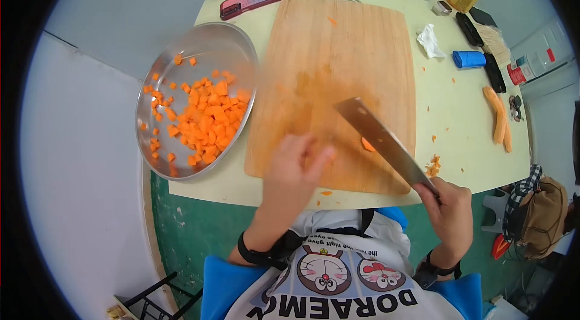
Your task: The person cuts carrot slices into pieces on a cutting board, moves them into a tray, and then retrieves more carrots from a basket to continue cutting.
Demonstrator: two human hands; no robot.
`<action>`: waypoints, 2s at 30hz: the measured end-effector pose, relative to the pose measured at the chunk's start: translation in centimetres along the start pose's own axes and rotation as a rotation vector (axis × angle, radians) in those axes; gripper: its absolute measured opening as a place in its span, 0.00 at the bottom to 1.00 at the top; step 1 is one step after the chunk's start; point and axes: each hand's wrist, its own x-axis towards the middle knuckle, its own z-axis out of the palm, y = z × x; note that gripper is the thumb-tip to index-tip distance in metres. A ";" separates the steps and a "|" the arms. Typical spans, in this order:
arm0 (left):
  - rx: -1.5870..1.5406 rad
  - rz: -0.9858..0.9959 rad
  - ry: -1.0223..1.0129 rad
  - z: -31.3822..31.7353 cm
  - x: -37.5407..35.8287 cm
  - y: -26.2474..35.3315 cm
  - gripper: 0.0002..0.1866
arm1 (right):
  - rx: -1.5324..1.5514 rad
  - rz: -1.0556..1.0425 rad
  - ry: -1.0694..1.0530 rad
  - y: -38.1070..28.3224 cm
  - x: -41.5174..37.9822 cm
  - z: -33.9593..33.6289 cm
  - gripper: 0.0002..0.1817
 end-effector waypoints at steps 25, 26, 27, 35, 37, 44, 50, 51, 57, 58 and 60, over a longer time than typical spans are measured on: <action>-0.877 0.119 0.123 -1.4 3.4 -0.8 0.12 | -0.229 -0.183 -0.228 -3.5 0.2 2.1 0.13; -0.874 0.125 0.123 -1.4 3.4 -0.8 0.12 | -0.241 -0.177 -0.235 -3.7 0.2 2.0 0.13; -0.876 0.123 0.124 -1.4 3.4 -0.8 0.12 | -0.252 -0.171 -0.242 -3.7 0.2 2.0 0.13; -0.907 0.102 0.105 -1.3 3.4 -0.5 0.13 | -0.242 -0.119 -0.287 -4.0 0.0 2.1 0.08; -0.896 0.101 0.078 -1.4 3.5 -0.6 0.13 | -0.232 -0.118 -0.281 -3.9 -0.1 2.2 0.08; -0.798 0.036 -0.038 -2.0 4.0 -0.7 0.19 | -0.266 -0.144 -0.305 -4.3 0.2 2.2 0.09; -0.845 -0.037 -0.120 -2.4 3.7 -2.4 0.18 | -0.404 -0.190 -0.371 -5.3 0.9 2.0 0.10; -0.844 -0.037 -0.124 -2.5 3.6 -2.4 0.18 | -0.460 -0.203 -0.383 -5.5 1.0 1.9 0.10; -0.672 0.021 -0.086 -2.1 3.3 -2.7 0.18 | -0.365 -0.225 -0.314 -4.6 1.0 1.8 0.11; -0.564 0.117 0.181 -1.4 3.4 -2.4 0.18 | -0.363 -0.234 -0.297 -4.5 0.9 1.5 0.11; -0.443 0.223 0.455 -1.8 3.1 -2.0 0.19 | -0.281 -0.191 -0.256 -4.4 0.6 0.8 0.12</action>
